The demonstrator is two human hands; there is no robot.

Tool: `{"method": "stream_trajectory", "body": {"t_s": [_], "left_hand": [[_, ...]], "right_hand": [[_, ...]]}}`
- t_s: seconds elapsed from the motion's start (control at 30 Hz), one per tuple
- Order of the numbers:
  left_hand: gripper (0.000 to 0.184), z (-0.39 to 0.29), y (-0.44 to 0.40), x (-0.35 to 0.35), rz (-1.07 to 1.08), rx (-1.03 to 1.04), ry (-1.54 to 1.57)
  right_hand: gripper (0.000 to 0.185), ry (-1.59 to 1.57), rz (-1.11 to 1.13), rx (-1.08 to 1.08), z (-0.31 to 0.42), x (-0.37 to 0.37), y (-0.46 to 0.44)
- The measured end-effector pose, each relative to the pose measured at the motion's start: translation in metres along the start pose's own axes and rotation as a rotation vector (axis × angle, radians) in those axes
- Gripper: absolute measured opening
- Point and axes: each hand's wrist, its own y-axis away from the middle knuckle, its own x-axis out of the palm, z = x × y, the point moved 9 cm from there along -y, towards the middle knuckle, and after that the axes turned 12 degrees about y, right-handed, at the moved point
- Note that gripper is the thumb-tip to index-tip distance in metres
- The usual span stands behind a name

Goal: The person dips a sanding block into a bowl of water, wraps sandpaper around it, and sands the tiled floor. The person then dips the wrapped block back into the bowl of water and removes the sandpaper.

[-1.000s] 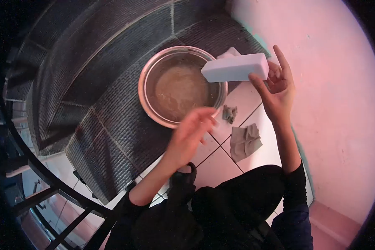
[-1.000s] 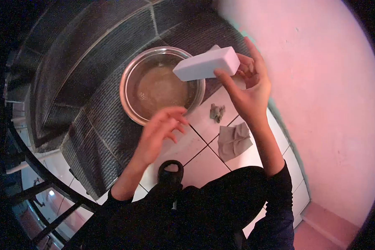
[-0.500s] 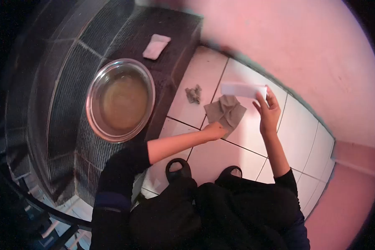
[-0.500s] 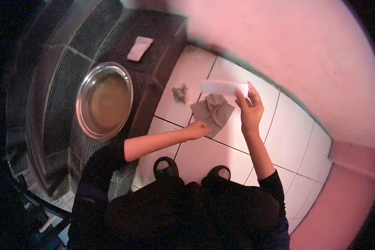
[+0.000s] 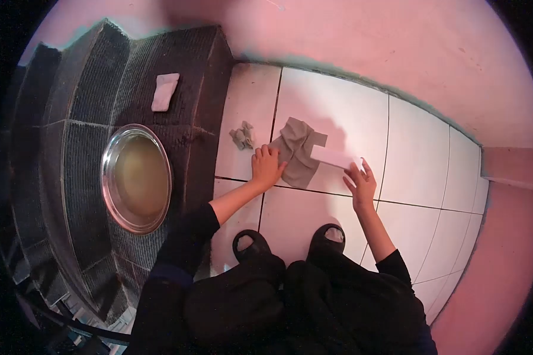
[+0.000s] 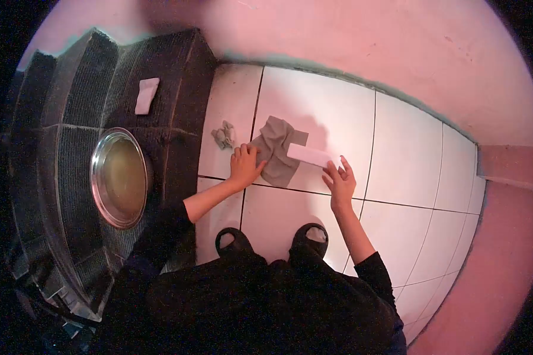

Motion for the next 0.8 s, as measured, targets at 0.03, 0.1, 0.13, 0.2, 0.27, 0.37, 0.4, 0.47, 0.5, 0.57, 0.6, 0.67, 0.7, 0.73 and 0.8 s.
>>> {"method": "stream_trajectory", "body": {"t_s": [0.03,0.1,0.13,0.2,0.27,0.37,0.4,0.47,0.5,0.57,0.6,0.67,0.7,0.73,0.8], "left_hand": [[0.036,0.003,0.000,0.001,0.002,0.000,0.001],[0.024,-0.012,0.005,-0.006,-0.102,0.208,-0.024],[0.024,-0.012,0.006,-0.006,-0.106,0.205,-0.019],[0.020,0.000,0.013,-0.008,-0.143,0.059,0.223],[0.020,0.003,0.019,-0.012,-0.175,0.001,0.351],[0.022,0.010,0.024,-0.021,-0.137,-0.147,0.544],[0.023,0.018,0.025,-0.014,-0.071,-0.238,0.617],[0.024,0.034,0.027,-0.006,-0.106,-0.334,0.775],[0.026,0.046,0.029,0.004,-0.136,-0.422,0.933],[0.027,0.062,0.028,0.032,-0.127,-0.645,1.319],[0.028,0.060,0.034,0.050,-0.107,-0.866,1.704],[0.024,0.056,0.036,0.048,-0.005,-0.858,1.524],[0.020,0.051,0.037,0.043,0.095,-0.844,1.342],[0.020,0.048,0.038,0.036,0.100,-0.844,1.339],[0.020,0.034,0.022,-0.008,0.020,-0.392,0.779]], "right_hand": [[0.063,-0.004,0.019,0.042,-0.007,0.004,-0.001],[0.063,-0.017,0.053,0.114,-0.020,0.012,-0.003],[0.063,-0.011,0.053,0.111,-0.023,0.014,-0.005],[0.062,-0.114,0.118,0.201,-0.036,0.026,-0.006],[0.058,-0.127,0.148,0.224,-0.042,0.033,-0.008],[0.055,-0.177,0.162,0.251,-0.045,0.041,-0.007],[0.053,-0.176,0.177,0.249,-0.045,0.045,-0.008],[0.051,-0.172,0.197,0.248,-0.045,0.050,-0.009],[0.050,-0.191,0.217,0.244,-0.045,0.053,-0.009],[0.050,-0.211,0.238,0.243,-0.046,0.056,-0.009],[0.050,-0.211,0.241,0.226,-0.045,0.056,-0.009],[0.049,-0.212,0.241,0.210,-0.045,0.055,-0.010],[0.050,-0.206,0.239,0.194,-0.046,0.053,-0.010],[0.050,-0.200,0.235,0.177,-0.046,0.051,-0.011],[0.050,-0.202,0.228,0.183,-0.048,0.047,-0.011]]}}
